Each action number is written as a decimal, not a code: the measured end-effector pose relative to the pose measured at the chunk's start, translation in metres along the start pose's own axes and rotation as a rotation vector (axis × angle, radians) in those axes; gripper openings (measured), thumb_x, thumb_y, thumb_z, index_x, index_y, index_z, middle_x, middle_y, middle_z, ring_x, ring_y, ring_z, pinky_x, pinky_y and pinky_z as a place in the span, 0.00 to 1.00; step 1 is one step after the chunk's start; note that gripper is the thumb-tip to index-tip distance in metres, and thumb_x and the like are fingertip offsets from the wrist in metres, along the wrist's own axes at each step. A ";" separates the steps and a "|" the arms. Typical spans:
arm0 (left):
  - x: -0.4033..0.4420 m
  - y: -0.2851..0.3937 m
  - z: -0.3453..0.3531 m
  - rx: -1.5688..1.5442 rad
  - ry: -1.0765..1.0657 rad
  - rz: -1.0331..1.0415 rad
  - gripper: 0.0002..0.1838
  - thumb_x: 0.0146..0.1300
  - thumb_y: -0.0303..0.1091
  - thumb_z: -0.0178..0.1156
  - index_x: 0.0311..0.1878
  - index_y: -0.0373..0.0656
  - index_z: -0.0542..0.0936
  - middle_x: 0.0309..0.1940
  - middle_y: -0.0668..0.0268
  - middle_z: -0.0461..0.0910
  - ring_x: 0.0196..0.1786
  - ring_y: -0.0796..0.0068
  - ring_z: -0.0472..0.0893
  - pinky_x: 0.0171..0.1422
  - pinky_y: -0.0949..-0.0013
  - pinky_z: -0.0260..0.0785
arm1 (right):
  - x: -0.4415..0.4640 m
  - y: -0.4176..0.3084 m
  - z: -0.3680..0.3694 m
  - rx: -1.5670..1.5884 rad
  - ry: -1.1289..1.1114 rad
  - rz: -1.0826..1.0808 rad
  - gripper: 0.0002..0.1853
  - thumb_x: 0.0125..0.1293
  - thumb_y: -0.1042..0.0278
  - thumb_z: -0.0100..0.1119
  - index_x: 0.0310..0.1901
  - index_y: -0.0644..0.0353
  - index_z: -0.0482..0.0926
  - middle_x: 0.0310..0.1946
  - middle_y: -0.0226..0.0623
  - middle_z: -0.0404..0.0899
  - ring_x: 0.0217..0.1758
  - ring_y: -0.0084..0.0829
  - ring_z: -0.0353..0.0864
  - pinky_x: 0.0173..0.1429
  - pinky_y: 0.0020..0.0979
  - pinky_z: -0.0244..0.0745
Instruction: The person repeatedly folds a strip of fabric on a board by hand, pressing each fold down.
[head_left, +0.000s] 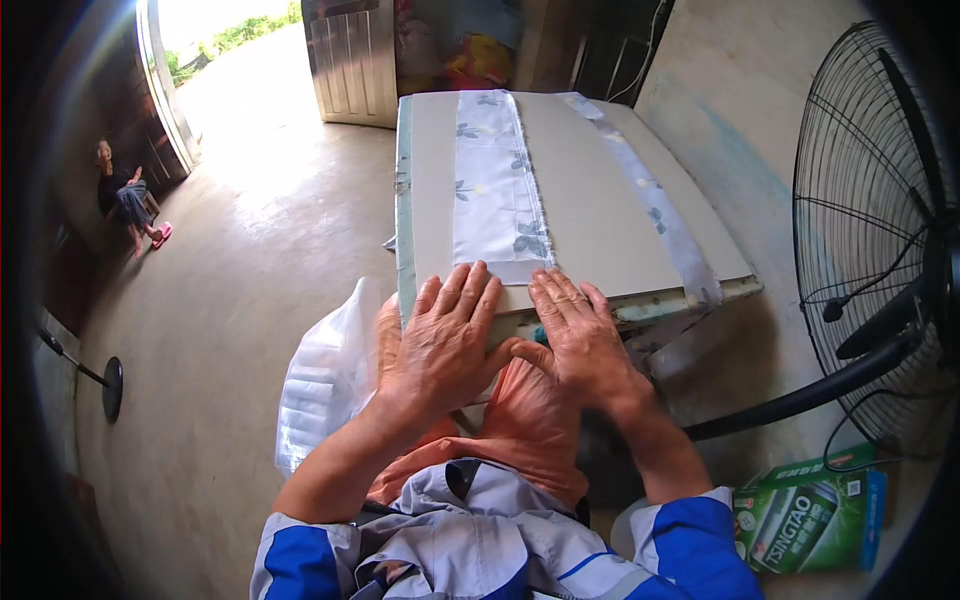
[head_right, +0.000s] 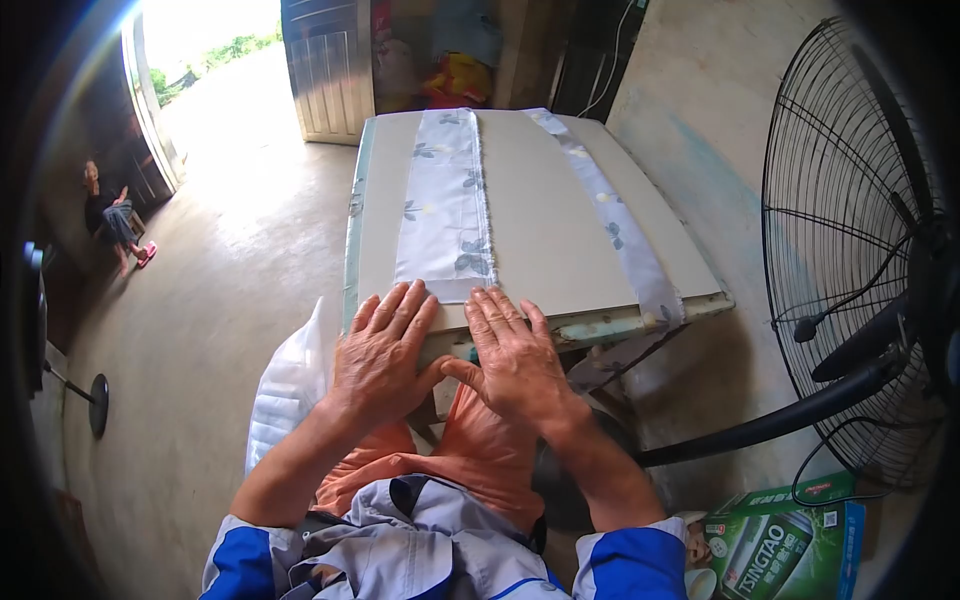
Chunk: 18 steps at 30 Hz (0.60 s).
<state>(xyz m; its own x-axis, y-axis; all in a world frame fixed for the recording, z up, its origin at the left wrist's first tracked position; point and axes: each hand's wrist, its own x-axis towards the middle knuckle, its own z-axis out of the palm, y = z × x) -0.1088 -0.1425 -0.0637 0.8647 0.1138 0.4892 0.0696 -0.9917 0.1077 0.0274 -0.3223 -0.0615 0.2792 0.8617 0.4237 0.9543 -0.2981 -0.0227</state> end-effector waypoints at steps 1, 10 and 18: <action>-0.002 0.000 -0.001 -0.001 0.004 -0.006 0.42 0.71 0.61 0.66 0.76 0.37 0.74 0.80 0.49 0.71 0.84 0.51 0.67 0.87 0.42 0.55 | 0.000 -0.001 -0.001 0.000 0.006 0.004 0.48 0.79 0.27 0.48 0.76 0.71 0.72 0.79 0.55 0.72 0.85 0.48 0.66 0.86 0.58 0.54; -0.008 -0.007 -0.005 -0.036 0.046 -0.022 0.41 0.69 0.62 0.68 0.72 0.36 0.77 0.78 0.50 0.73 0.83 0.53 0.69 0.87 0.41 0.56 | 0.000 0.005 0.003 0.003 0.079 -0.029 0.38 0.81 0.40 0.55 0.74 0.69 0.75 0.75 0.52 0.77 0.82 0.46 0.72 0.83 0.56 0.58; -0.008 -0.006 -0.013 -0.133 0.030 -0.004 0.40 0.68 0.58 0.71 0.72 0.37 0.77 0.76 0.51 0.75 0.81 0.51 0.70 0.86 0.40 0.55 | 0.005 -0.001 -0.008 -0.055 0.075 -0.068 0.29 0.76 0.58 0.63 0.71 0.69 0.77 0.71 0.51 0.80 0.77 0.45 0.76 0.81 0.53 0.60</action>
<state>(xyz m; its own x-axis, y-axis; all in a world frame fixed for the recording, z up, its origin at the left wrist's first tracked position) -0.1227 -0.1372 -0.0571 0.8490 0.1214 0.5143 0.0047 -0.9750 0.2224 0.0265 -0.3208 -0.0518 0.2035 0.8479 0.4895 0.9628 -0.2642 0.0574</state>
